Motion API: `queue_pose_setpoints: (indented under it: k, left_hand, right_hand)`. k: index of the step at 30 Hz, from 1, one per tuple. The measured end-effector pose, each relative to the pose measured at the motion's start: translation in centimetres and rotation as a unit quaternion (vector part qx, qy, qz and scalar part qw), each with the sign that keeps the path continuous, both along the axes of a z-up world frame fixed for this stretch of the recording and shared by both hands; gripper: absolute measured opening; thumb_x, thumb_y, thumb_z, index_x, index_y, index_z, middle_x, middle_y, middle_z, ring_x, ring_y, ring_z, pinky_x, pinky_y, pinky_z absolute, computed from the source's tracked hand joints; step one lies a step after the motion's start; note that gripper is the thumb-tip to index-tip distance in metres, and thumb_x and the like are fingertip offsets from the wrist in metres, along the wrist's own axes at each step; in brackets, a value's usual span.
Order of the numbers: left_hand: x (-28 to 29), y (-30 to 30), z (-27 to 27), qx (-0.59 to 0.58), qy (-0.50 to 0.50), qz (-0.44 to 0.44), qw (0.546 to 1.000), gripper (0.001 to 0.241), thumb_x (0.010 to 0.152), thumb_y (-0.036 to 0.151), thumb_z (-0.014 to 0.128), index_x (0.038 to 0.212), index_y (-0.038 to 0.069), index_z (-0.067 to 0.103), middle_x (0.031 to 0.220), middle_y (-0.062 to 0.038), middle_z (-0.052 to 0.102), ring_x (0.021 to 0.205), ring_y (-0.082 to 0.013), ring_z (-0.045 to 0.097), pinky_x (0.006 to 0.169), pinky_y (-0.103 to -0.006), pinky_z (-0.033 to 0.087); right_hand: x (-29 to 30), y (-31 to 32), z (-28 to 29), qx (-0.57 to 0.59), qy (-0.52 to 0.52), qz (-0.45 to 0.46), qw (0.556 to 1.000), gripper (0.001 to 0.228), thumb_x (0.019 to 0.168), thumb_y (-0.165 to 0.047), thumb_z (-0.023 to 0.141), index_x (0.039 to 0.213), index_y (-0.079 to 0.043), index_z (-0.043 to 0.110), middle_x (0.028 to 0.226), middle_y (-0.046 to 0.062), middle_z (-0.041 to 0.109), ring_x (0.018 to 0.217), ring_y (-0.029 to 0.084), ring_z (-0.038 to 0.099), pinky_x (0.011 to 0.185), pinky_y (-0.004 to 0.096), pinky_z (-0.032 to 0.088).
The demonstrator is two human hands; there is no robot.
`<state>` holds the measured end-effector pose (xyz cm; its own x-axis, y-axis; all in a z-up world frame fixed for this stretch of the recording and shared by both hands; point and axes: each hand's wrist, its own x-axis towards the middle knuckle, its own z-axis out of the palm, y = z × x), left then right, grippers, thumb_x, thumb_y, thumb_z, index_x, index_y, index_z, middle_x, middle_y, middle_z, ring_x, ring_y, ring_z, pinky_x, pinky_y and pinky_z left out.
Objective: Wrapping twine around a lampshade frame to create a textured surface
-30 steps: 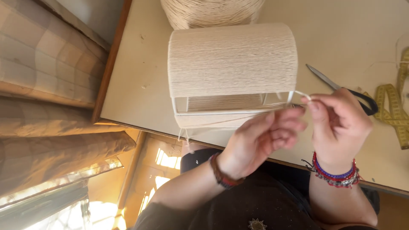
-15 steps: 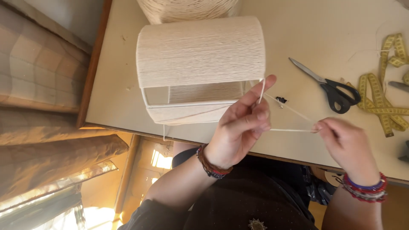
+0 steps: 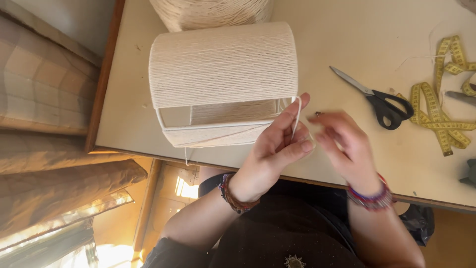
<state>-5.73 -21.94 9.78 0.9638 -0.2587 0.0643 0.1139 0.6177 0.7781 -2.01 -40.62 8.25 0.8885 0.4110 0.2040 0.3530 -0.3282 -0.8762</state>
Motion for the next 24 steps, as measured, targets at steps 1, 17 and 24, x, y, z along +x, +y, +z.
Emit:
queue_pose_setpoints:
  k: [1, 17, 24]
  left_hand:
    - [-0.1, 0.1, -0.1, 0.000, 0.001, 0.002, 1.000, 0.075, 0.100, 0.009, 0.059, 0.165, 0.006, 0.021, 0.084, 0.003, 0.033, 0.081, -0.0093, 0.039, 0.086, -0.0220, 0.037]
    - [-5.1, 18.2, -0.1, 0.070, 0.062, 0.263, 0.960, 0.016, 0.099, 0.005, 0.061, 0.110, 0.002, 0.072, 0.103, -0.017, 0.076, 0.053, -0.0068, 0.028, 0.052, -0.0223, 0.028]
    - [-5.0, 19.3, -2.4, 0.194, 0.058, 0.282, 0.938, 0.012, 0.097, 0.016, 0.070, 0.103, 0.007, 0.073, 0.101, -0.008, 0.079, 0.097, -0.0135, 0.073, 0.092, -0.0279, 0.055]
  right_hand:
    - [0.6, 0.9, -0.4, 0.000, 0.001, 0.002, 1.000, 0.021, 0.103, -0.006, 0.055, 0.122, -0.001, 0.063, 0.121, 0.013, 0.064, 0.102, 0.019, 0.062, 0.085, 0.028, 0.051]
    - [1.9, 4.1, -2.8, 0.108, 0.054, -0.031, 0.992, 0.011, 0.100, -0.009, 0.063, 0.107, -0.001, 0.066, 0.108, 0.008, 0.062, 0.103, 0.016, 0.058, 0.091, 0.027, 0.045]
    - [2.2, 3.3, -3.9, 0.100, 0.012, -0.062, 0.993, 0.010, 0.110, -0.005, 0.061, 0.114, 0.004, 0.064, 0.107, 0.011, 0.061, 0.105, 0.020, 0.057, 0.098, 0.031, 0.043]
